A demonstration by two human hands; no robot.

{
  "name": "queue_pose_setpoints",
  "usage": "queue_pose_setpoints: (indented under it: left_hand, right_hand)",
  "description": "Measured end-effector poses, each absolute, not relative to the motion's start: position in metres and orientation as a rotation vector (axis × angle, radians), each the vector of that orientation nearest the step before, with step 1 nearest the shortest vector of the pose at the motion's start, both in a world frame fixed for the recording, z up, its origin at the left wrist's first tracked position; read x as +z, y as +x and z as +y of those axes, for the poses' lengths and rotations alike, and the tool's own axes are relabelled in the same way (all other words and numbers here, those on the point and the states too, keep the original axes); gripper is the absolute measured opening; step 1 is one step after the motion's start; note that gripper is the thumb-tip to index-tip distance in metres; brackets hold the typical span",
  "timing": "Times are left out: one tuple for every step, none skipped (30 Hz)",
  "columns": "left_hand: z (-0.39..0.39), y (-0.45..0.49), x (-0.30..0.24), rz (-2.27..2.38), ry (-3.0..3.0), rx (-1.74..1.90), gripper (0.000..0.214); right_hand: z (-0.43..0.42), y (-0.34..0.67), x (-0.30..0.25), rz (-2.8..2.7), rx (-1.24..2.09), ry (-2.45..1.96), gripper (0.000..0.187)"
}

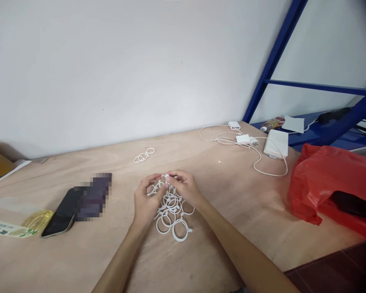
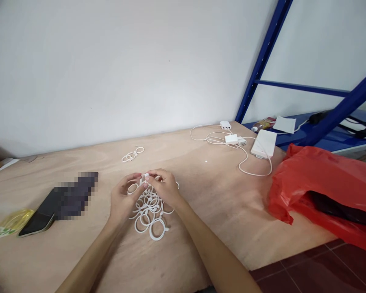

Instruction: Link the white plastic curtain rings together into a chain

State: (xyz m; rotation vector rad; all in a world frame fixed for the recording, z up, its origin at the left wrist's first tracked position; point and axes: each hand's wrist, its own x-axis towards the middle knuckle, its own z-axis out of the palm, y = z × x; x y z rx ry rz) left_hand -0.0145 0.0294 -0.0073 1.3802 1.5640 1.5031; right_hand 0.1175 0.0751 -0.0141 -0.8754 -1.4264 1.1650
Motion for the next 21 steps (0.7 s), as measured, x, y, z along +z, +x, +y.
queue_pose_setpoints:
  left_hand:
    - [0.029,-0.017,-0.008,1.556,1.418,1.483,0.046]
    - [0.028,-0.019,-0.008,1.530,1.441,1.444,0.050]
    - [0.028,-0.020,-0.008,1.490,1.448,1.395,0.052]
    - [0.027,-0.021,-0.008,1.447,1.450,1.348,0.052]
    - [0.026,-0.022,-0.008,1.412,1.456,1.313,0.049]
    - [0.025,-0.021,-0.008,1.391,1.471,1.292,0.047]
    - [0.024,-0.021,-0.009,1.381,1.494,1.287,0.045]
    - [0.024,-0.021,-0.010,1.381,1.521,1.293,0.043]
    - [0.023,-0.020,-0.011,1.387,1.550,1.301,0.042]
    - [0.023,-0.020,-0.012,1.396,1.579,1.303,0.041]
    - [0.023,-0.020,-0.014,1.407,1.608,1.301,0.040]
    - [0.023,-0.020,-0.015,1.419,1.639,1.298,0.040]
    - [0.024,-0.019,-0.016,1.429,1.670,1.293,0.039]
    - [0.024,-0.019,-0.016,1.435,1.699,1.291,0.039]
    - [0.023,-0.019,-0.017,1.437,1.725,1.289,0.039]
    - [0.023,-0.018,-0.017,1.436,1.746,1.286,0.039]
    - [0.023,-0.017,-0.016,1.435,1.763,1.285,0.039]
    - [0.022,-0.016,-0.016,1.432,1.776,1.284,0.039]
    - [0.022,-0.015,-0.015,1.431,1.786,1.285,0.038]
    - [0.021,-0.014,-0.015,1.432,1.793,1.286,0.037]
    - [0.021,-0.013,-0.014,1.433,1.798,1.289,0.037]
  right_hand:
    - [0.075,0.118,-0.014,-1.403,1.231,-0.853,0.016]
    - [0.075,0.118,-0.014,-1.379,1.293,-0.829,0.017]
    - [0.075,0.118,-0.013,-1.353,1.346,-0.806,0.018]
    - [0.075,0.119,-0.012,-1.333,1.388,-0.784,0.019]
    - [0.074,0.119,-0.010,-1.322,1.411,-0.767,0.019]
    - [0.073,0.119,-0.009,-1.319,1.418,-0.756,0.019]
    - [0.072,0.119,-0.008,-1.321,1.415,-0.752,0.019]
    - [0.072,0.119,-0.007,-1.325,1.406,-0.753,0.019]
    - [0.071,0.118,-0.006,-1.331,1.398,-0.757,0.019]
    - [0.071,0.118,-0.006,-1.335,1.388,-0.761,0.019]
    - [0.070,0.118,-0.006,-1.338,1.376,-0.765,0.018]
    - [0.070,0.118,-0.006,-1.343,1.361,-0.767,0.018]
    - [0.070,0.118,-0.006,-1.354,1.343,-0.764,0.018]
    - [0.070,0.118,-0.006,-1.370,1.321,-0.757,0.017]
    - [0.070,0.118,-0.005,-1.391,1.297,-0.750,0.016]
    - [0.070,0.118,-0.005,-1.412,1.274,-0.746,0.016]
    - [0.070,0.118,-0.005,-1.429,1.252,-0.744,0.016]
    - [0.070,0.119,-0.005,-1.441,1.234,-0.742,0.015]
    - [0.070,0.119,-0.004,-1.443,1.219,-0.741,0.015]
    - [0.070,0.120,-0.004,-1.438,1.208,-0.740,0.014]
    - [0.070,0.120,-0.003,-1.429,1.202,-0.738,0.014]
